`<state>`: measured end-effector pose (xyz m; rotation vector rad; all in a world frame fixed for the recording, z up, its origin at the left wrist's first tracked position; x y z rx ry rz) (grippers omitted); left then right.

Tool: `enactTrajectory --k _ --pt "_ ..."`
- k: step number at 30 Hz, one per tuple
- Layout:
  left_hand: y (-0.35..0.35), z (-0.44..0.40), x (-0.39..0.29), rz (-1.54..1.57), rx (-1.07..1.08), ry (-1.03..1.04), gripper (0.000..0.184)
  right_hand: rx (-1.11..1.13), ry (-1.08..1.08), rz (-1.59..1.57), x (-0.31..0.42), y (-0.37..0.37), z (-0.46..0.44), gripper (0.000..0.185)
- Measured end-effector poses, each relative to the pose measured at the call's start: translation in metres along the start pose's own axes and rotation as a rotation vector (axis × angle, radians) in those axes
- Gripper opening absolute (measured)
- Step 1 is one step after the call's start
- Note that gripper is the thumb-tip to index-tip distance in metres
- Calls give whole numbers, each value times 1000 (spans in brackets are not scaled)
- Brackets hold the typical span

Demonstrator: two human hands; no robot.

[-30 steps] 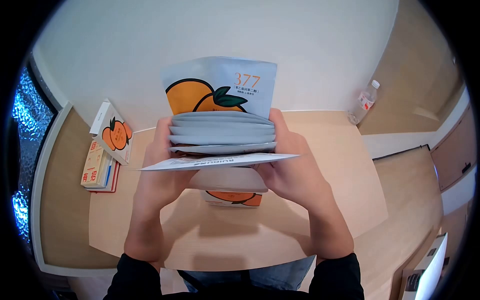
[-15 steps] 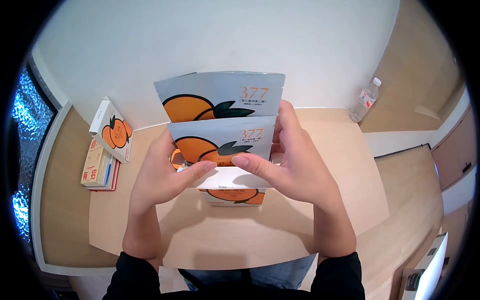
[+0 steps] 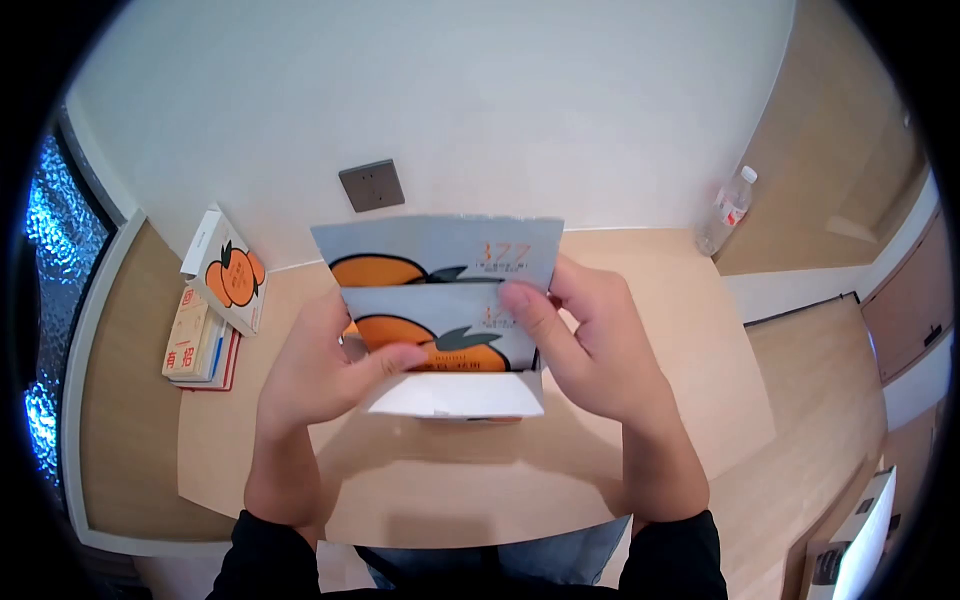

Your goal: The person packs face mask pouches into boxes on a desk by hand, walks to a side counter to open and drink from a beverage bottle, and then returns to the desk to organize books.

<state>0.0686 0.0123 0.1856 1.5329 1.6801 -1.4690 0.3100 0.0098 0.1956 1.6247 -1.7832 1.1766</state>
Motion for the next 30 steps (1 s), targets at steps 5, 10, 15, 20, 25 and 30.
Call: enactTrajectory --k 5,10,15,20,25,30 --pt "-6 4 4 -101 112 -53 59 105 -127 139 5 -10 0 14" --pt "-7 0 4 -113 325 -216 76 108 -191 230 8 -11 1 13" --pt "-13 9 3 -159 147 -12 83 35 -200 243 6 -9 -3 11" --pt "-9 1 13 -175 250 3 84 -71 -73 55 9 -6 -1 10" --pt "-9 -2 5 -157 329 -128 68 157 -36 201 8 -10 -2 11" --pt "-9 -2 14 -170 257 -35 72 168 -22 148 6 -15 -1 13"
Point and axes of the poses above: each hand's wrist, its own z-axis away from the middle knuckle, its own y-axis out of the palm, x = y × z, the point moved 3 cm from there along -z, towards the middle knuckle, and after that the axes turned 5 degrees about -x, right-handed, at the moved point
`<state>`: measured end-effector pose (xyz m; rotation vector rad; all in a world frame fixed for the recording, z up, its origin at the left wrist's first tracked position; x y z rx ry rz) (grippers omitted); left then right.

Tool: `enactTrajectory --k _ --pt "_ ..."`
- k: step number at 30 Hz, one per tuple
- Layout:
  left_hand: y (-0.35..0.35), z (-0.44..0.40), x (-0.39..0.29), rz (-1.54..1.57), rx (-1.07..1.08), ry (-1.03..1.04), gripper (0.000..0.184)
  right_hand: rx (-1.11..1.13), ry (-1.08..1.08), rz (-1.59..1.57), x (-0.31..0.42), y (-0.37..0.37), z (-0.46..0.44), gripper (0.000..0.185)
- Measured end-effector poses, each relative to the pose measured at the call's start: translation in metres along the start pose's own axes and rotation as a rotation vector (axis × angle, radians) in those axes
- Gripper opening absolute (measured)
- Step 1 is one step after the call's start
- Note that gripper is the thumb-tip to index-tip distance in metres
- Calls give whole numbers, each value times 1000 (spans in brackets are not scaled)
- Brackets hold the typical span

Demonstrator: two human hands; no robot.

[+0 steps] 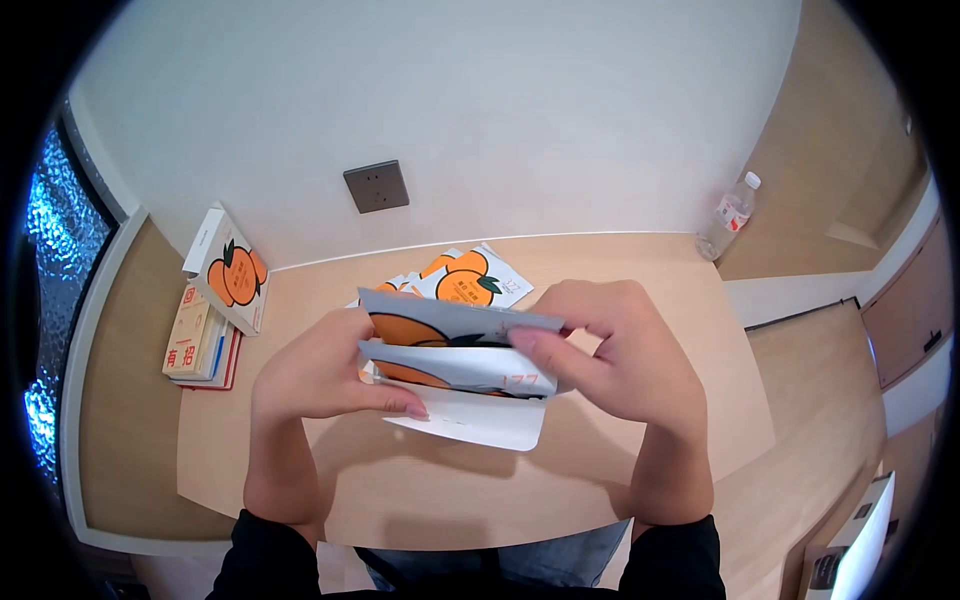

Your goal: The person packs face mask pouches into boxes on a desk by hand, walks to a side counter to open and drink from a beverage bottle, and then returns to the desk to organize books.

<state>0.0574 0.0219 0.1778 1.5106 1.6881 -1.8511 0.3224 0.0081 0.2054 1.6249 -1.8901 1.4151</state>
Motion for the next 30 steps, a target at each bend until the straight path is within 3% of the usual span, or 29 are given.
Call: enactTrajectory --k 4,13,16,19,24,30 --pt "-2 -3 -3 -41 46 -97 79 -185 102 -219 -6 3 1 16" --pt "6 -4 19 -49 -8 65 81 144 45 4 -10 -12 2 18" --pt "3 -6 14 -98 45 -11 79 -183 151 -95 -2 -4 -1 18" --pt "4 -7 13 -89 15 5 77 -462 -268 104 12 -5 -2 20" --pt "7 -7 17 -174 33 -22 76 -225 -374 468 31 16 2 31" --pt "8 -8 14 -158 99 -85 54 -200 -286 385 24 37 7 19"
Point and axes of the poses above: each hand's wrist, its own z-axis away from the middle knuckle, its own y-axis out of the palm, x = y × z, the point moved 3 cm from there along -z, towards the middle knuckle, and after that the axes turned 5 degrees about -x, right-handed, at the moved point
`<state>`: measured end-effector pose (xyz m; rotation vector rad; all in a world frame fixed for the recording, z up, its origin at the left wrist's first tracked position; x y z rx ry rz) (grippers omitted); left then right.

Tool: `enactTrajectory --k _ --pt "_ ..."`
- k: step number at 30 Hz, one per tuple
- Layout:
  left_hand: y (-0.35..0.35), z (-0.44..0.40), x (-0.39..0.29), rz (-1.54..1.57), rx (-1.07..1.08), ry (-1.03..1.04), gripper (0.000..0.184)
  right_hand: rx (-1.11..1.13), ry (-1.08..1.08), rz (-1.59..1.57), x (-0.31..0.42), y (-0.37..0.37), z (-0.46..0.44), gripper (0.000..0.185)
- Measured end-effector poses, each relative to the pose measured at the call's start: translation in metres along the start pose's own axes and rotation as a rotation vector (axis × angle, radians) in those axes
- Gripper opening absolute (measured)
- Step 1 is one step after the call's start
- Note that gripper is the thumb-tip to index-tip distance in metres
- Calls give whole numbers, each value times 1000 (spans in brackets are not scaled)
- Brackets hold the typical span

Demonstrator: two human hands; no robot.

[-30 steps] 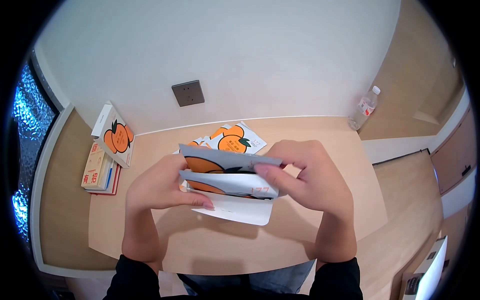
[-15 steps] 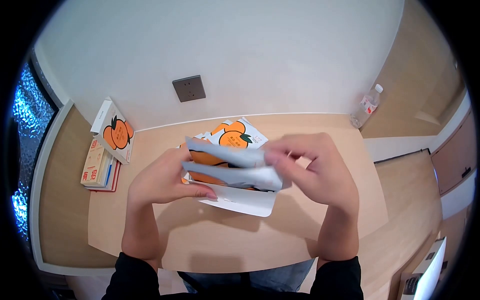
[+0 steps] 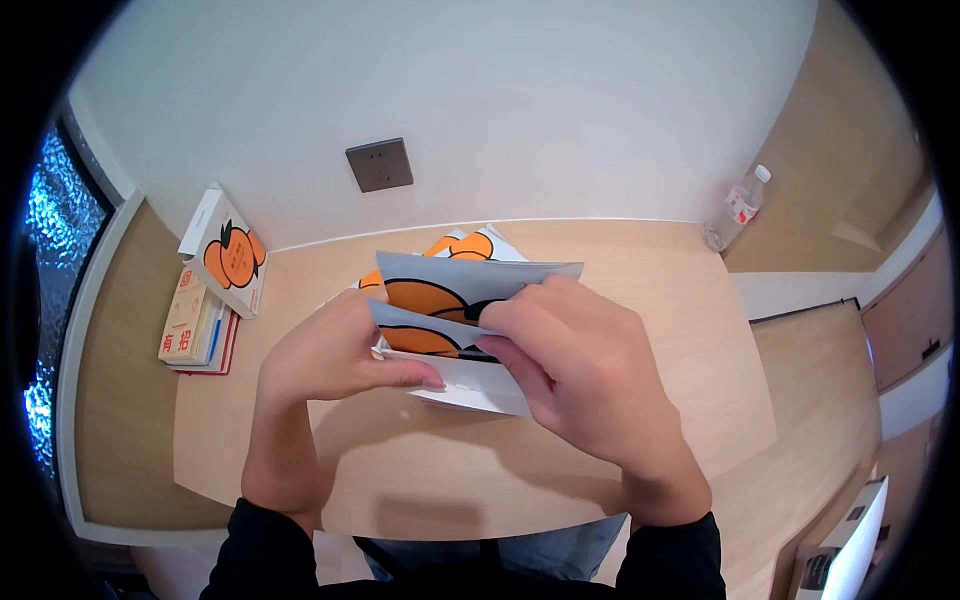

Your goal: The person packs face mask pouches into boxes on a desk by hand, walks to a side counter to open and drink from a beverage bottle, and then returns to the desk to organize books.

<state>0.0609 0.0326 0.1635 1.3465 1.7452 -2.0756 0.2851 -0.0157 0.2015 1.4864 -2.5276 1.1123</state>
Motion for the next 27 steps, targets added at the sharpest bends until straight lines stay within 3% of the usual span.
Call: enactTrajectory --k 3,9,15,22,24,27 --pt "1 0 3 -1 -2 -33 55 26 -44 -5 -5 12 4 17" --pt "0 -1 -2 -38 -27 -40 65 221 81 49 -9 -1 4 20" --pt "2 -1 -1 -32 -59 -36 67 -43 22 -48 2 14 -3 19" --pt "-5 1 -12 -91 -13 54 79 170 66 -17 -11 10 2 23" --pt "-2 -1 -10 -157 29 -4 78 209 107 -77 -14 6 1 24" --pt "0 -2 -8 -156 30 -10 77 161 133 -112 -12 3 -2 23"
Point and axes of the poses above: each hand's wrist, its own z-axis away from the middle knuckle, its own y-axis out of the palm, x = y × z, the point moved 3 cm from there along -z, towards the middle knuckle, and after that the axes turned 5 degrees about -x, right-handed, at the moved point
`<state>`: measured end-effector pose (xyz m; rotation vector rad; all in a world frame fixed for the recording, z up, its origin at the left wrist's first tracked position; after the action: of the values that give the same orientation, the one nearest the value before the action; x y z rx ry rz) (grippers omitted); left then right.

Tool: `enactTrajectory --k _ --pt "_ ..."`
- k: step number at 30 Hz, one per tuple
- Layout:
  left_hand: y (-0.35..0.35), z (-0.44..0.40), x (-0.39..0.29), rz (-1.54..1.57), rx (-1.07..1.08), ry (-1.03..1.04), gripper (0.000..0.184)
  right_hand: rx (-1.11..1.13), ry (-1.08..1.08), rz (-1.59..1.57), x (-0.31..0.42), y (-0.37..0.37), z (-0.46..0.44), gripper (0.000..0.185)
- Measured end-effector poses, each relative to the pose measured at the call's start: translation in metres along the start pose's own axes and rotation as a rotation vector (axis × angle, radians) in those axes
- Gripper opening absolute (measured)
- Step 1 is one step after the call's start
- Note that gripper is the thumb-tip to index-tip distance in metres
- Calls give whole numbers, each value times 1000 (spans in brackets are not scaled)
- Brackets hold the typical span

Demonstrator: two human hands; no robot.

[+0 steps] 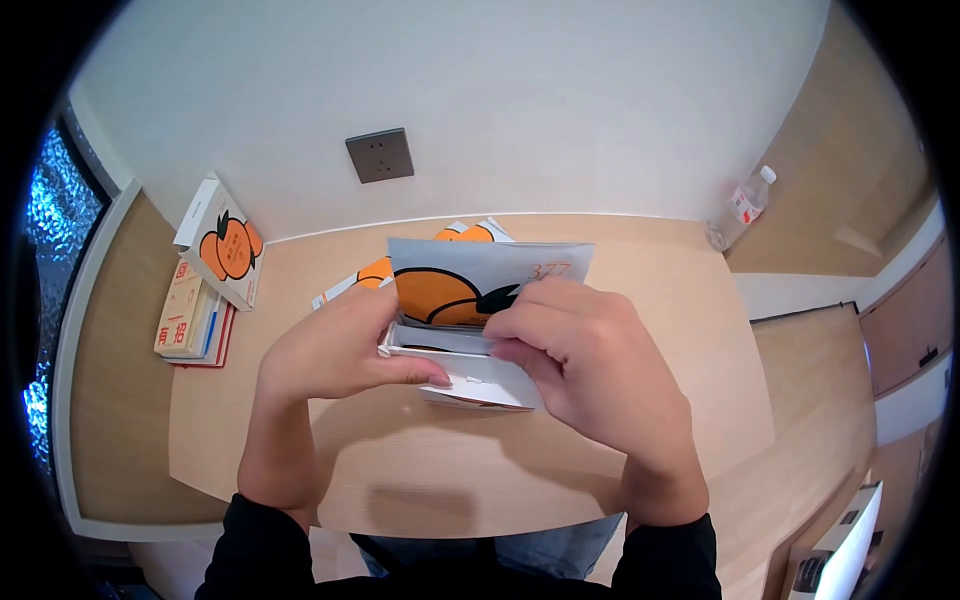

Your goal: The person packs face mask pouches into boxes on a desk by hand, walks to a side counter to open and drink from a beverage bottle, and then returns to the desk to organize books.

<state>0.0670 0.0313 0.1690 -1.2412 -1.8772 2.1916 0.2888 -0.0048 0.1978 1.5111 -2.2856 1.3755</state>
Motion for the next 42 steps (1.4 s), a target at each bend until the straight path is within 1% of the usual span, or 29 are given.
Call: enactTrajectory --k 3,4,6,9,12,13,16,19,21,24,27,29,32,34,35,37,39,42 --pt "4 -1 1 29 7 1 77 36 -69 26 0 -3 -1 21" --pt "5 -1 2 31 12 -1 77 19 -84 24 1 -1 -1 22" --pt "8 -1 3 25 -41 36 77 -18 -120 21 3 5 -2 24" --pt "8 0 3 -1 -55 40 78 -8 -104 66 5 8 -1 25" --pt "4 0 -1 -25 -27 8 78 80 -52 47 -3 0 1 25" --pt "4 -1 -2 -29 -16 -6 78 79 -55 42 -4 -1 1 25" --pt "10 -3 1 9 -49 47 79 98 -68 55 -6 -2 3 25" --pt "12 -3 2 -21 -3 28 78 133 -82 114 -4 1 4 25" --pt "9 -1 -2 4 -44 29 78 135 -81 142 -3 0 4 25" --pt "11 -1 -2 61 -89 63 78 132 -52 -8 -11 -3 4 26" --pt "14 -3 2 69 -97 75 81 -317 -142 113 1 -19 -7 27" --pt "15 -2 4 44 -65 49 83 -419 -212 317 2 -27 -16 27" --pt "14 -4 4 8 -7 5 87 -354 -119 154 -10 -19 -13 22" --pt "13 -5 3 21 -9 1 89 -169 2 -30 -15 -12 -5 20" --pt "16 -5 5 68 -64 37 89 -180 -41 -10 -11 -8 -6 17" --pt "21 -5 11 159 -176 106 90 -102 -56 52 -10 -2 -6 15" --pt "19 -4 12 108 -161 49 86 -70 -67 76 -13 0 -8 14" --pt "11 -2 -2 77 -83 -11 82 -116 33 85 -23 -8 -9 16"
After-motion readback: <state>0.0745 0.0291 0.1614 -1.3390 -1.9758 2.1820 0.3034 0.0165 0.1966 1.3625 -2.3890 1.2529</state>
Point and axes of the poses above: each hand's wrist, its own z-axis away from the middle knuckle, its own y-axis out of the palm, x = y × z, the point moved 3 cm from there along -z, towards the middle knuckle, and after that the axes turned 5 degrees about -x, right-handed, at the moved point
